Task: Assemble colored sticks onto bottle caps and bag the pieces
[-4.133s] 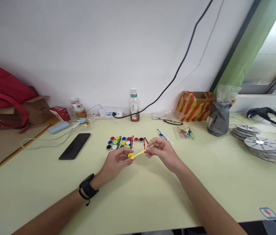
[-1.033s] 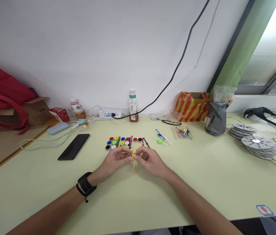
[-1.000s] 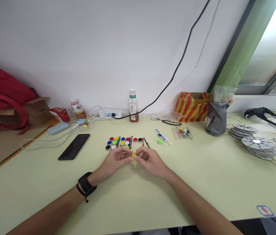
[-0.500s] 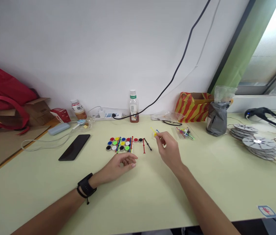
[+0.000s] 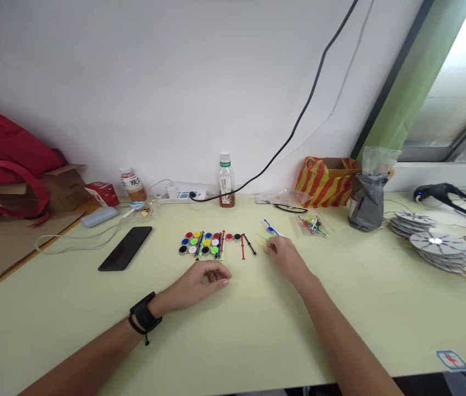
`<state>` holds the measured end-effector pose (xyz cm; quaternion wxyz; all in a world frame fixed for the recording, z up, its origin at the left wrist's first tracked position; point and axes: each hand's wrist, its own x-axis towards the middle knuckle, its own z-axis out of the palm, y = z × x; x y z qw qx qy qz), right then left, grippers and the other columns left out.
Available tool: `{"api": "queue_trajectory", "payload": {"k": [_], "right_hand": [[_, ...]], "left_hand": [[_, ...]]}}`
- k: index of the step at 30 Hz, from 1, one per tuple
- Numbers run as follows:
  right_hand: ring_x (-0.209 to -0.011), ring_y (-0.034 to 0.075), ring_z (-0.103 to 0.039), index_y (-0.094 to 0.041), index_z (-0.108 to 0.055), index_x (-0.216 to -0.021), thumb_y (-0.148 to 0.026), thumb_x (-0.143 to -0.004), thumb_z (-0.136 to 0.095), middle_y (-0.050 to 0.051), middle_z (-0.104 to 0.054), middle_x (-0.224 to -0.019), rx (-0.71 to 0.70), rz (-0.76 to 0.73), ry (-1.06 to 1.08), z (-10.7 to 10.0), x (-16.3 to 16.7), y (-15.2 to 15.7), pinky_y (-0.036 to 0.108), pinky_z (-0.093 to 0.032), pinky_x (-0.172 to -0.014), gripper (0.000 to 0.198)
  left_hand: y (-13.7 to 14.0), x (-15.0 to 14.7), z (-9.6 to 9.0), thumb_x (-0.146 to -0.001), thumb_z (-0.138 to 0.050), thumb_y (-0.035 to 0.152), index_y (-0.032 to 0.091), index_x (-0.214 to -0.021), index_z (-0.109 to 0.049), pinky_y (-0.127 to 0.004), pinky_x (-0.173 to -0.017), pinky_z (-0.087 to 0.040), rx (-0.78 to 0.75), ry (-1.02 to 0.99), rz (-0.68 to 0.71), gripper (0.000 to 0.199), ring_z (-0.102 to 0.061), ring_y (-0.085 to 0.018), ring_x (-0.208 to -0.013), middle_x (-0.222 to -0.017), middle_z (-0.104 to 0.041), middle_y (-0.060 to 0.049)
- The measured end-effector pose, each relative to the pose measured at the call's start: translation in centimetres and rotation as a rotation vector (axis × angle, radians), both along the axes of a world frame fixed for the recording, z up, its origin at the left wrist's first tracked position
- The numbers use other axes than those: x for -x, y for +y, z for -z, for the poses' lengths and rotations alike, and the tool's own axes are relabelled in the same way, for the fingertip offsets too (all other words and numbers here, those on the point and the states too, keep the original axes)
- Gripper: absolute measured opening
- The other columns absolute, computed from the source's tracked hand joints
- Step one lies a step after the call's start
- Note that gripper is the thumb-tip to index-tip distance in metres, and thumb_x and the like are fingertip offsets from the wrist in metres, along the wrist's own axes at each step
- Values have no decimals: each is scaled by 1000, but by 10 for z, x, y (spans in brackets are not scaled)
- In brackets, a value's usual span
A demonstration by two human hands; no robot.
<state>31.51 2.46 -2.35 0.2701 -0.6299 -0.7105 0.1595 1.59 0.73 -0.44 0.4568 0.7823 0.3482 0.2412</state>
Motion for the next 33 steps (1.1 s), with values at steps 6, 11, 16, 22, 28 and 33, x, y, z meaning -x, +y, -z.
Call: {"api": "queue_trajectory", "payload": {"k": [6, 11, 16, 22, 28, 33], "right_hand": [[-85, 23, -64, -17, -70, -91, -17, -93, -52, 11, -69, -95, -111, 117, -108, 13, -2, 13, 31, -44, -73, 19], [-96, 25, -64, -23, -69, -114, -22, -97, -51, 10, -66, -108, -250, 42, -116, 12, 10, 3, 34, -48, -78, 24], [-105, 28, -58, -26, -64, -133, -22, -101, -45, 11, -62, -110, -273, -200, -128, 3, 33, -8, 43, -48, -93, 37], [-102, 28, -53, -25, -70, -117, -18, -101, -46, 11, -62, -108, -260, -295, -128, 6, 45, -8, 46, -48, -92, 30], [-99, 25, -53, -22, -63, -96, -15, -99, -51, 8, -63, -105, -210, -390, 8, -1, 49, -14, 41, -48, -89, 14], [-102, 25, -55, -24, -54, -100, -18, -101, -45, 8, -63, -101, -239, -356, 116, -18, 59, -28, 39, -47, -88, 11]], "left_hand": [[1, 1, -3, -92, -68, 43, 19, -97, -77, -28, -75, -50, 8, 21, 30, 25, -62, -17, -81, -95, -73, -6], [2, 2, -4, -92, -68, 42, 19, -99, -76, -29, -77, -51, 17, 35, 40, 26, -62, -18, -83, -96, -73, -6], [2, 1, -5, -92, -68, 42, 19, -98, -76, -29, -76, -50, 15, 36, 39, 25, -62, -18, -82, -95, -72, -6], [1, 1, -7, -91, -68, 42, 19, -97, -77, -29, -75, -50, 15, 24, 39, 25, -62, -18, -81, -94, -72, -7], [0, 0, -6, -92, -68, 39, 20, -95, -77, -28, -75, -50, -7, 19, 21, 22, -62, -17, -81, -94, -73, -6], [0, 0, -9, -91, -68, 41, 19, -95, -77, -28, -73, -50, 1, 28, 26, 24, -62, -17, -79, -93, -73, -6]]}}
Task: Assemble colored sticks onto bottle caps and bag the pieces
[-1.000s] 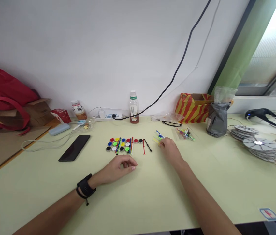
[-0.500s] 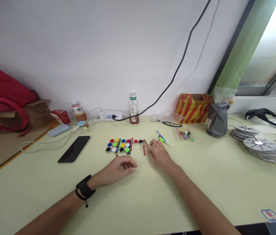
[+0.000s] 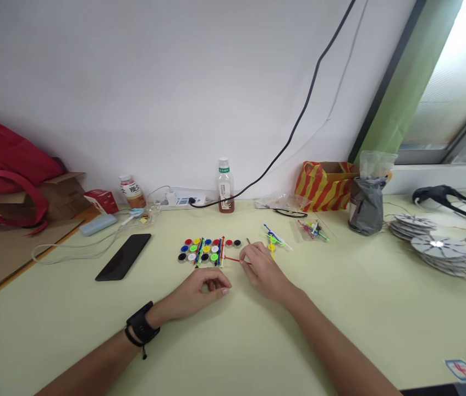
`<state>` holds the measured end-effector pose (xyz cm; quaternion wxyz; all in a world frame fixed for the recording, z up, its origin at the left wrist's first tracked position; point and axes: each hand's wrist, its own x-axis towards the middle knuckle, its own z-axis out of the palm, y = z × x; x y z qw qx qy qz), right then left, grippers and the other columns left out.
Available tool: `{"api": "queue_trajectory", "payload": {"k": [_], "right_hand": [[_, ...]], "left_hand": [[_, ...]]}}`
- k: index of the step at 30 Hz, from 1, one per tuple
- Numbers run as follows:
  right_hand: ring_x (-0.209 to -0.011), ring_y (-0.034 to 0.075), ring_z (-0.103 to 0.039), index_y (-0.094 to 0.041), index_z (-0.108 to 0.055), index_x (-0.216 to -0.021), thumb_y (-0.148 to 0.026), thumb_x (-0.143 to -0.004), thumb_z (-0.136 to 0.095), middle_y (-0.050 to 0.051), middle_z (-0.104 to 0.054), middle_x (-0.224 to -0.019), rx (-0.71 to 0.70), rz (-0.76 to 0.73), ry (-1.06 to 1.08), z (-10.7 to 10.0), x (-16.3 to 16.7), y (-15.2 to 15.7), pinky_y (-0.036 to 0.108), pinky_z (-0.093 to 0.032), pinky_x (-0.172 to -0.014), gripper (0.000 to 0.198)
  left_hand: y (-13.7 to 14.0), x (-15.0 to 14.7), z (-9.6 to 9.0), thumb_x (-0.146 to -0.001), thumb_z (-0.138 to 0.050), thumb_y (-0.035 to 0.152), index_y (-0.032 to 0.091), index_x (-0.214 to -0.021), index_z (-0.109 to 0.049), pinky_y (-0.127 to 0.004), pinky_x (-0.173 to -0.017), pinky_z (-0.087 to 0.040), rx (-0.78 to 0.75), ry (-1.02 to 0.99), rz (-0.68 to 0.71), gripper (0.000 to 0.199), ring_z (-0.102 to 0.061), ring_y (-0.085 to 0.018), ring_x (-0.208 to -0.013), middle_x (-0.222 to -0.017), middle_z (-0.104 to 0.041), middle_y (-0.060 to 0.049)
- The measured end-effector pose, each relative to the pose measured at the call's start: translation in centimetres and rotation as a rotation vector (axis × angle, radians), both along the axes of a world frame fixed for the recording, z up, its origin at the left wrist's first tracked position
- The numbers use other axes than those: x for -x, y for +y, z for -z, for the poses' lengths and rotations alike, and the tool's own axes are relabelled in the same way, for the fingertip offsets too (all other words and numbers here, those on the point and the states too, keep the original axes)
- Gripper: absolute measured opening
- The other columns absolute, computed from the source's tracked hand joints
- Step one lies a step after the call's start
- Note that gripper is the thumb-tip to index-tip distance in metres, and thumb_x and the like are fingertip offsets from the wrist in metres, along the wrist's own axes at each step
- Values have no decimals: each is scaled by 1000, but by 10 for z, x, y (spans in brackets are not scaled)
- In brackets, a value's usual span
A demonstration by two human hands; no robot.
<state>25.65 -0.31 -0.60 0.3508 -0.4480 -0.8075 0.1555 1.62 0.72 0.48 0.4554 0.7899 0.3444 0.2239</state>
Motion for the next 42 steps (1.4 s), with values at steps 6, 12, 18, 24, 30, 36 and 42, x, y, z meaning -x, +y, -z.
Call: {"api": "queue_trajectory", "payload": {"k": [6, 12, 18, 24, 30, 36, 42], "right_hand": [[-78, 21, -56, -24, -52, -94, -16, -100, -38, 4, -60, -87, -7, 65, 111, 6, -2, 7, 33, -45, -73, 17], [-108, 24, -66, -21, -66, -112, -8, -94, -40, 12, -68, -122, -14, 57, 146, 27, -2, 23, 42, -52, -94, 35], [-135, 30, -56, -19, -68, -130, -12, -94, -47, 14, -63, -142, 24, 47, 59, 34, 0, 24, 51, -44, -115, 42], [-134, 30, -57, -20, -67, -132, -13, -94, -49, 15, -63, -141, 24, 41, 30, 28, 3, 21, 51, -46, -114, 42], [-130, 29, -60, -18, -69, -127, -13, -94, -51, 14, -65, -138, 23, 33, -7, 27, 3, 22, 48, -48, -111, 38], [-126, 30, -62, -18, -72, -114, -15, -95, -51, 14, -68, -134, 41, 39, -39, 22, 3, 22, 46, -50, -107, 28], [-127, 28, -61, -18, -70, -117, -17, -94, -53, 14, -66, -135, 26, 37, -43, 25, 5, 24, 42, -49, -107, 28]], "left_hand": [[0, 1, 1, -92, -67, 40, 20, -95, -77, -28, -74, -50, -8, -3, 5, 23, -61, -17, -80, -94, -72, -6], [1, 1, 3, -92, -67, 39, 20, -95, -76, -28, -74, -49, -11, 18, -2, 21, -61, -17, -80, -94, -72, -5], [1, 0, 3, -93, -67, 38, 20, -95, -76, -28, -74, -49, -15, 31, 3, 20, -60, -17, -81, -95, -71, -5], [1, 0, 3, -92, -67, 38, 19, -95, -75, -28, -74, -49, -14, 28, 0, 20, -60, -17, -80, -94, -71, -5], [1, 1, 3, -93, -66, 36, 19, -96, -75, -27, -75, -49, -15, 38, 11, 20, -60, -16, -81, -96, -71, -4], [0, -1, 5, -92, -66, 32, 19, -103, -73, -27, -74, -49, -26, 38, -34, 18, -60, -16, -81, -93, -70, -4], [0, -1, 6, -93, -65, 32, 19, -98, -74, -28, -74, -49, -59, 63, -13, 16, -59, -16, -81, -97, -70, -4]]}}
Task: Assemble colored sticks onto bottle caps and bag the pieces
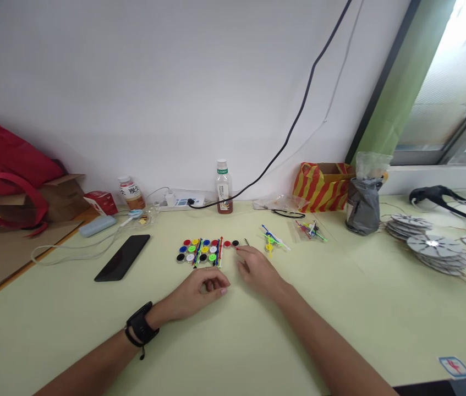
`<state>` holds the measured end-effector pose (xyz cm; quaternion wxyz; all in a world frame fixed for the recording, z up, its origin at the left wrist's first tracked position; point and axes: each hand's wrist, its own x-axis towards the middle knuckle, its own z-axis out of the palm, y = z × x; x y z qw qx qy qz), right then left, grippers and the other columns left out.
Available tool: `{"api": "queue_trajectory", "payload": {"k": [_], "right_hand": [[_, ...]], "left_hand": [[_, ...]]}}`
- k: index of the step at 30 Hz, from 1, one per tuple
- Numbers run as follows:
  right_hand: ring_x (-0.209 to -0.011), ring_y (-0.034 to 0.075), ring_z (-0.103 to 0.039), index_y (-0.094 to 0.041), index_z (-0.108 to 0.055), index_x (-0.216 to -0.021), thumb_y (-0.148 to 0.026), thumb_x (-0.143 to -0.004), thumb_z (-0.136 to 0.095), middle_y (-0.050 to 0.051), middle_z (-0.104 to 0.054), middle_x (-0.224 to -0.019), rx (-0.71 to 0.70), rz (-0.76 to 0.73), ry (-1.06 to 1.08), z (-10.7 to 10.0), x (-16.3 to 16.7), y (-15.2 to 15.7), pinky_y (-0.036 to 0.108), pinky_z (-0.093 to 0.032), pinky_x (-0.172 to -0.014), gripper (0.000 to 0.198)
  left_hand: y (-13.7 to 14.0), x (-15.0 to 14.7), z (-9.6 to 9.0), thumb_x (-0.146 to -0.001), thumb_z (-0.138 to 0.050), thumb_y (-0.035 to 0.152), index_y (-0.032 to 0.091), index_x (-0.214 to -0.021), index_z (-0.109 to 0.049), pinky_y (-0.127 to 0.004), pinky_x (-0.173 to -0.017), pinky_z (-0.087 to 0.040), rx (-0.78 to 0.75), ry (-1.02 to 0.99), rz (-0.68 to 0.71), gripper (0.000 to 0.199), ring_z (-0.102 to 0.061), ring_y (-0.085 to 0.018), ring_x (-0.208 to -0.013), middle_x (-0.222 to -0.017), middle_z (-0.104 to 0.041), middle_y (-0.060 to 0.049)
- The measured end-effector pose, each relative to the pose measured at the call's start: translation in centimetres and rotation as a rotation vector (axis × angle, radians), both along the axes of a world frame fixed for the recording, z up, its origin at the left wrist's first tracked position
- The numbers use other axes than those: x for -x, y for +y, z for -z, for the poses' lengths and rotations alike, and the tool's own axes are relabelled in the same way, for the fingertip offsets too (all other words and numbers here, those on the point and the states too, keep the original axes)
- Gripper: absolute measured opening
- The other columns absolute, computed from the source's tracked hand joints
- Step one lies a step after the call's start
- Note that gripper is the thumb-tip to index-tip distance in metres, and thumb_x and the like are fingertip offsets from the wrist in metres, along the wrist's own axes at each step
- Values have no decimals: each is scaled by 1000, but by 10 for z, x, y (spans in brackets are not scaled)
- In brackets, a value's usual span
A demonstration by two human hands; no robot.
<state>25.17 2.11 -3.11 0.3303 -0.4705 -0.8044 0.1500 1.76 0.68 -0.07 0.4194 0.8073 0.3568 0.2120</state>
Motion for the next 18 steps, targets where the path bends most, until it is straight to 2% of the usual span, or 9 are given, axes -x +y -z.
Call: {"api": "queue_trajectory", "payload": {"k": [3, 6, 8, 10, 12, 14, 16, 18], "right_hand": [[-122, 27, -62, -18, -68, -113, -17, -93, -54, 14, -68, -130, -3, 5, 7, -1, 2, -1, 39, -49, -103, 24], [-95, 23, -66, -20, -65, -90, -21, -94, -54, 9, -72, -101, -8, 94, -1, -7, 1, -3, 34, -49, -84, 11], [-72, 19, -58, -21, -54, -72, -25, -92, -57, 3, -64, -77, -10, 195, -26, -13, -2, -5, 31, -42, -69, 21], [-59, 14, -43, -21, -40, -61, -24, -87, -60, -3, -49, -60, 21, 247, -59, -19, -5, -9, 29, -33, -60, 33], [-54, 11, -30, -20, -30, -58, -18, -81, -61, -6, -34, -53, 94, 206, -74, -24, -8, -13, 29, -26, -57, 39], [-55, 11, -23, -20, -25, -58, -13, -78, -58, -7, -25, -53, 187, 105, -50, -29, -9, -19, 28, -22, -56, 39], [-57, 10, -25, -20, -27, -60, -11, -77, -56, -7, -26, -56, 288, -17, 20, -33, -7, -25, 27, -21, -55, 34], [-58, 10, -29, -21, -38, -67, -11, -80, -55, -8, -32, -60, 399, -133, 112, -36, -4, -29, 26, -22, -54, 24]], "left_hand": [[0, -1, -1, -93, -65, 32, 19, -96, -74, -27, -73, -48, 3, -2, -6, 16, -58, -15, -79, -94, -69, -4], [0, -3, -1, -93, -65, 32, 18, -93, -73, -27, -71, -47, -11, -14, -8, 16, -58, -15, -77, -91, -68, -3], [-1, -3, -1, -93, -65, 32, 18, -91, -73, -27, -71, -47, -26, -26, -7, 16, -57, -14, -77, -90, -68, -3], [-2, -3, 1, -94, -65, 33, 18, -90, -71, -27, -70, -46, -35, -44, -15, 17, -58, -14, -76, -87, -67, -3], [-3, -2, 3, -93, -67, 36, 18, -94, -68, -26, -67, -46, -47, -61, -52, 18, -57, -14, -74, -86, -65, -2], [-4, -1, 6, -89, -72, 41, 19, -104, -65, -26, -64, -46, -79, -56, -107, 27, -55, -14, -71, -87, -62, -1], [-6, -1, 6, -85, -76, 43, 21, -117, -63, -28, -65, -47, -135, -30, -114, 41, -55, -15, -74, -95, -61, -3], [-7, -1, 5, -87, -75, 40, 24, -120, -65, -30, -75, -50, -198, -17, -40, 38, -58, -18, -85, -107, -62, -5]]}}
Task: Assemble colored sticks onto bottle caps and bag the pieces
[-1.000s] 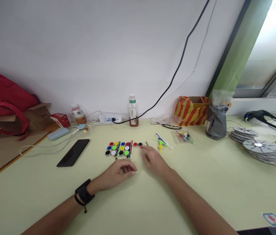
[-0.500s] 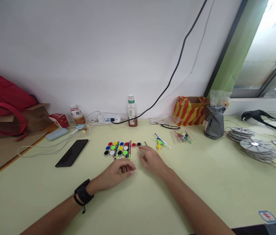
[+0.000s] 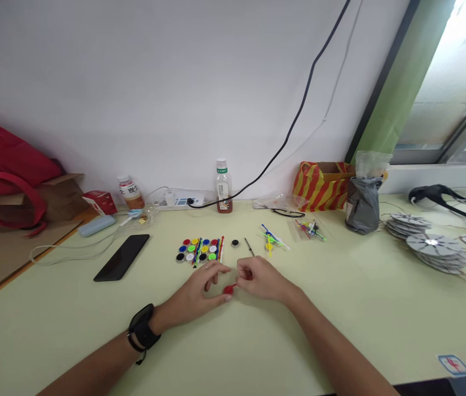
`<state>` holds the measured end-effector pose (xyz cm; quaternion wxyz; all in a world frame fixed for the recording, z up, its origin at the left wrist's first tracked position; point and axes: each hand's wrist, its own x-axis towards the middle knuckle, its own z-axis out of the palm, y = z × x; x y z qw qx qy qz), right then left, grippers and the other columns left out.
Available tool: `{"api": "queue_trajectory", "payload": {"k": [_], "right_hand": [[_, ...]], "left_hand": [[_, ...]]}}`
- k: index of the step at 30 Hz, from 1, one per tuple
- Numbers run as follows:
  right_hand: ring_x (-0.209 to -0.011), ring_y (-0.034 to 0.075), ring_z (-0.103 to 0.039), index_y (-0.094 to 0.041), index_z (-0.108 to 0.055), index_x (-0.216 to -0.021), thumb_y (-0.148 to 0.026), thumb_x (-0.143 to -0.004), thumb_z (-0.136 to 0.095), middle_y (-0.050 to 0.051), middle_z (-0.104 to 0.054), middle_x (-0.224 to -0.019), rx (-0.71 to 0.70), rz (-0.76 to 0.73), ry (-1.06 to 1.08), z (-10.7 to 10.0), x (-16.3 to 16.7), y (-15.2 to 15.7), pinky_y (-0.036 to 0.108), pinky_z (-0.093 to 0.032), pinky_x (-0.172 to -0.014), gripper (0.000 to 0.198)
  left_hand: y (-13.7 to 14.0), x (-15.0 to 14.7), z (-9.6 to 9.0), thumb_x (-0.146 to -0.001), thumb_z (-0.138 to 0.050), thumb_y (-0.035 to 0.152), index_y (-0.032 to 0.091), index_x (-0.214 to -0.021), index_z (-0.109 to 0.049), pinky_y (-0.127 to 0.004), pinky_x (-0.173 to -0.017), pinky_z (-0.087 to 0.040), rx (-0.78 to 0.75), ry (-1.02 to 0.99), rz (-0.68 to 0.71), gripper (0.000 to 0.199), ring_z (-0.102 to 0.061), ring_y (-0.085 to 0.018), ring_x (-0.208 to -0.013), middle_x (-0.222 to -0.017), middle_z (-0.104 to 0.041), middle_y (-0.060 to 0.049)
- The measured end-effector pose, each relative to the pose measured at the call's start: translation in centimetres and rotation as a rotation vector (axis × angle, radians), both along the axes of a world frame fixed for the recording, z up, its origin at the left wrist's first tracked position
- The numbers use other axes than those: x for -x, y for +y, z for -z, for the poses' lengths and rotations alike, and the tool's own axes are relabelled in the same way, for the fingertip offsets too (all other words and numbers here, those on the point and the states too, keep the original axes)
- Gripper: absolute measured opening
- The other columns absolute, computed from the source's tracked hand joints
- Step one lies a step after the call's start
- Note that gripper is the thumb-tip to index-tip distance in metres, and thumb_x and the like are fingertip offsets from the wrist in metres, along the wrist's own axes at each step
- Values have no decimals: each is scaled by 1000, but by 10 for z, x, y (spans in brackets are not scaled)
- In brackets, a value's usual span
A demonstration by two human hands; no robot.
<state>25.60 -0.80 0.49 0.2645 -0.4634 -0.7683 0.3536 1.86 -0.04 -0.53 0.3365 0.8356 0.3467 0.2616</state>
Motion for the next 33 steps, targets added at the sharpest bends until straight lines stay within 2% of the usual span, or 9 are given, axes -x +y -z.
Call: {"api": "queue_trajectory", "payload": {"k": [3, 8, 11, 15, 20, 23, 27, 30, 33], "right_hand": [[-57, 11, -30, -20, -56, -84, -17, -88, -54, -9, -35, -60, 117, -120, 78, -5, 2, -3, 25, -23, -54, 5], [-64, 12, -36, -16, -69, -90, -28, -98, -51, -4, -43, -67, 195, -259, 101, -13, -2, -3, 26, -27, -59, 23], [-69, 13, -39, -15, -71, -93, -32, -99, -52, -2, -49, -74, 241, -281, 132, -17, -4, -3, 26, -31, -63, 26], [-71, 13, -45, -17, -68, -94, -40, -97, -60, -1, -53, -76, 338, -260, 217, -18, -6, -6, 25, -35, -63, 24], [-73, 17, -63, -20, -57, -90, -48, -92, -68, 0, -64, -79, 528, -263, 364, -23, -5, -10, 31, -49, -73, 30], [-80, 18, -66, -19, -60, -84, -47, -86, -76, 2, -68, -84, 469, -212, 421, -25, -3, -10, 33, -52, -79, 32], [-69, 17, -67, -19, -61, -84, -47, -79, -81, 1, -69, -77, 436, -62, 538, -21, -1, -7, 33, -55, -71, 35], [-77, 21, -73, -19, -62, -85, -47, -72, -87, 4, -74, -80, 452, -5, 610, -15, 2, -5, 36, -57, -75, 40], [-75, 18, -70, -16, -69, -84, -49, -69, -89, 5, -74, -79, 422, 2, 614, -9, 6, -3, 35, -57, -76, 41]], "left_hand": [[-1, -2, -3, -91, -70, 30, 24, -104, -71, -32, -88, -49, -27, -11, 108, 14, -61, -20, -101, -114, -65, -6], [0, -2, -2, -86, -75, 27, 21, -94, -67, -26, -66, -42, 41, 6, 19, 13, -57, -15, -76, -84, -66, 1], [2, -2, -1, -88, -72, 28, 19, -94, -68, -25, -62, -42, 79, -31, 3, 11, -54, -13, -69, -81, -66, 1], [5, -2, 1, -90, -71, 37, 17, -92, -72, -25, -64, -48, 115, -106, -15, 20, -59, -14, -73, -85, -68, -4], [9, -1, 9, -87, -74, 31, 16, -109, -73, -34, -83, -59, 215, -247, -34, 27, -70, -20, -88, -105, -74, -10], [8, -1, 8, -90, -68, 24, 17, -119, -71, -38, -95, -58, 252, -322, -10, 30, -72, -23, -102, -112, -75, -11], [4, -1, -3, -98, -60, 29, 18, -121, -72, -39, -98, -57, 280, -331, 7, 28, -71, -23, -105, -112, -75, -11], [1, -2, -9, -95, -68, 35, 18, -123, -71, -40, -99, -57, 288, -321, 19, 33, -71, -25, -110, -121, -74, -11], [-1, -4, -9, -91, -74, 36, 18, -122, -71, -40, -100, -58, 273, -320, 47, 37, -71, -26, -110, -121, -73, -12]]}}
